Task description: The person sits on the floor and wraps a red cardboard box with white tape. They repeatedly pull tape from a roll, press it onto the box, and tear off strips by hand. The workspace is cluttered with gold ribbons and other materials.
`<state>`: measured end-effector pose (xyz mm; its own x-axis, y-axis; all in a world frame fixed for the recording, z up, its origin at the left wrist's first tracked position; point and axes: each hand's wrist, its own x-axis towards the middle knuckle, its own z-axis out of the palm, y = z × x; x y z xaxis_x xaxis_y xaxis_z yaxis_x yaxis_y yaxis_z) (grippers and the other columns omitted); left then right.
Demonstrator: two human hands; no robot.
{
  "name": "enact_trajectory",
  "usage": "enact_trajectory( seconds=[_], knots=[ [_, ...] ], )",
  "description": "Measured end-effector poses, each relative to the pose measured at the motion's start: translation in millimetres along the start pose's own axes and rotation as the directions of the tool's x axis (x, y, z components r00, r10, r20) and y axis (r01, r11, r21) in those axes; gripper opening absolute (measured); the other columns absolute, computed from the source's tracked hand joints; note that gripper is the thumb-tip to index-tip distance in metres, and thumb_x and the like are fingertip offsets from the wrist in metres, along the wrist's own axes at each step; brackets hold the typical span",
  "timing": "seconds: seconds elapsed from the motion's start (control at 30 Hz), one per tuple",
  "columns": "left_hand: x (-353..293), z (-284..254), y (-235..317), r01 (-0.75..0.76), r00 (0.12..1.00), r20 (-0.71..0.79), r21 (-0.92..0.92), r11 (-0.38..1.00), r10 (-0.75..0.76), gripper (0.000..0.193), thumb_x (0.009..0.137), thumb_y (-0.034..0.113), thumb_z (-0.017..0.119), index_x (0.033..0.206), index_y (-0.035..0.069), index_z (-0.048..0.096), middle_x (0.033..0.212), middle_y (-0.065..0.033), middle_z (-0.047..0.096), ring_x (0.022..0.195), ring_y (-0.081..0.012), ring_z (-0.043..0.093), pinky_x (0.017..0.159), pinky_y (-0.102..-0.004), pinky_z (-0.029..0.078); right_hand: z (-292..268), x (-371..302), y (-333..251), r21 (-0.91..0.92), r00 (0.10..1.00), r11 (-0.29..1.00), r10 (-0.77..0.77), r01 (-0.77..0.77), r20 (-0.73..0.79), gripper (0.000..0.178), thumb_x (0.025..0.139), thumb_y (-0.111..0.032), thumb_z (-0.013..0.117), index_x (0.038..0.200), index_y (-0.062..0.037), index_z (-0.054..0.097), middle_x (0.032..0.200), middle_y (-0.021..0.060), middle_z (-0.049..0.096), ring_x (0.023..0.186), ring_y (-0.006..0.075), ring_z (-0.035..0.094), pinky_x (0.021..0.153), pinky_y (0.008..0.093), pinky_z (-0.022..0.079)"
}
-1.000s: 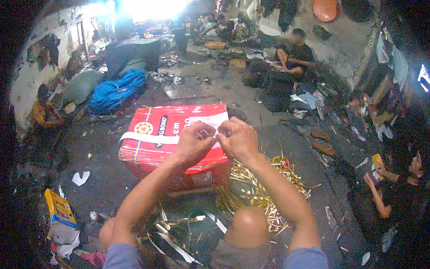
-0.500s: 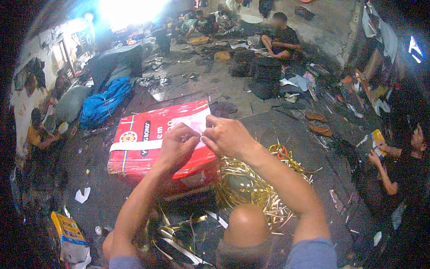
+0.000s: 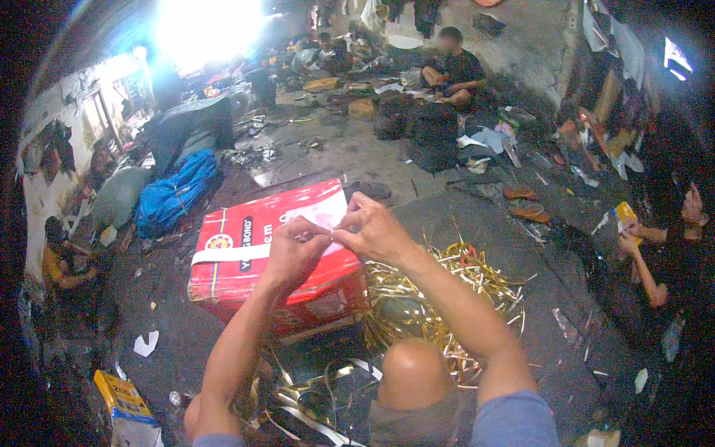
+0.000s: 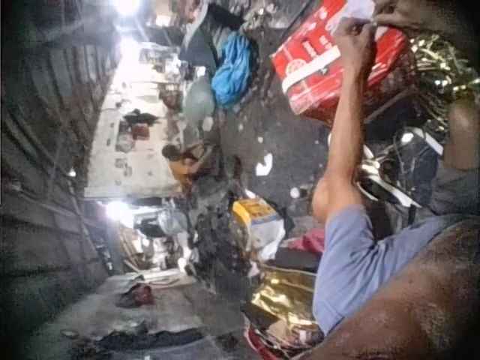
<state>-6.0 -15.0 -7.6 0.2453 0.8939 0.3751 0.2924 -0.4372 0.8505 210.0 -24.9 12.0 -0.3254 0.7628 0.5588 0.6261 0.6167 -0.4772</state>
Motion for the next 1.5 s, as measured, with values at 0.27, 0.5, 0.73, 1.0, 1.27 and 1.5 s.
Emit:
enact_trajectory(
  seconds=[0.27,0.5,0.73,1.0,1.27,1.5],
  knots=[
    [5.8,0.7,-7.4,-0.108,0.994,-0.006,0.162,0.981,0.11,0.014,0.082,0.013,0.083,0.086,0.0,0.079,0.082,-0.011,0.075,0.071,-0.0156,0.069,0.065,-0.0323,0.054,32.1,-4.8,13.1,0.379,0.929,0.869,0.365,-0.318,-0.057,0.02,0.076,-0.021,0.078,0.09,-0.0078,0.073,0.072,0.0006,0.056,0.067,0.0126,0.053,0.06,0.0331,0.044],
    [37.9,-16.2,14.8,-0.076,0.972,0.235,0.331,0.941,-0.004,0.013,0.08,0.013,0.082,0.083,0.001,0.078,0.077,-0.0094,0.076,0.071,-0.0152,0.07,0.067,-0.0329,0.055,43.0,0.2,22.3,0.551,0.872,0.75,0.483,-0.367,-0.077,0.021,0.078,-0.016,0.081,0.084,-0.0076,0.063,0.073,-0.0015,0.06,0.064,0.0081,0.049,0.056,0.0301,0.042],
    [37.9,6.6,-3.8,-0.185,0.978,0.115,0.082,0.979,0.175,0.016,0.085,0.011,0.077,0.079,-0.002,0.072,0.074,-0.0053,0.07,0.066,-0.0101,0.062,0.057,-0.0307,0.049,41.9,-7.4,22.8,0.415,0.87,0.809,0.487,-0.417,-0.077,0.048,0.094,-0.045,0.075,0.079,-0.0018,0.061,0.073,0.0101,0.064,0.069,0.0182,0.06,0.064,0.0407,0.05],
    [28.0,19.0,-0.2,-0.352,0.933,0.108,0.068,0.934,0.344,0.006,0.082,0.003,0.073,0.079,0.0,0.07,0.077,-0.0042,0.066,0.074,-0.0106,0.061,0.065,-0.0293,0.05,31.3,-23.0,21.2,0.876,0.707,-0.139,0.54,-0.461,0.457,0.02,0.104,-0.021,0.064,0.089,-0.0167,0.052,0.064,-0.006,0.045,0.04,0.0035,0.033,0.034,0.021,0.022],
    [31.0,23.8,0.8,-0.13,0.987,0.083,-0.092,0.987,0.138,0.009,0.084,0.005,0.071,0.078,0.0,0.073,0.074,-0.0043,0.069,0.068,-0.0088,0.061,0.06,-0.0286,0.048,35.1,-28.3,27.5,0.832,0.701,-0.385,0.458,-0.399,0.548,0.019,0.105,-0.023,0.065,0.091,-0.0157,0.054,0.065,-0.005,0.049,0.042,0.0048,0.037,0.036,0.0204,0.026],
    [33.5,26.8,-1.1,-0.175,0.981,0.065,-0.111,0.978,0.183,0.009,0.084,0.006,0.074,0.079,-0.001,0.072,0.075,-0.0045,0.068,0.064,-0.0096,0.06,0.056,-0.0282,0.047,-8.2,7.8,16.4,0.634,0.642,0.321,0.671,-0.703,0.372,0.064,0.098,-0.073,0.054,0.087,-0.0105,0.062,0.071,0.0013,0.058,0.066,0.0117,0.061,0.054,0.0279,0.05]
  ],
)
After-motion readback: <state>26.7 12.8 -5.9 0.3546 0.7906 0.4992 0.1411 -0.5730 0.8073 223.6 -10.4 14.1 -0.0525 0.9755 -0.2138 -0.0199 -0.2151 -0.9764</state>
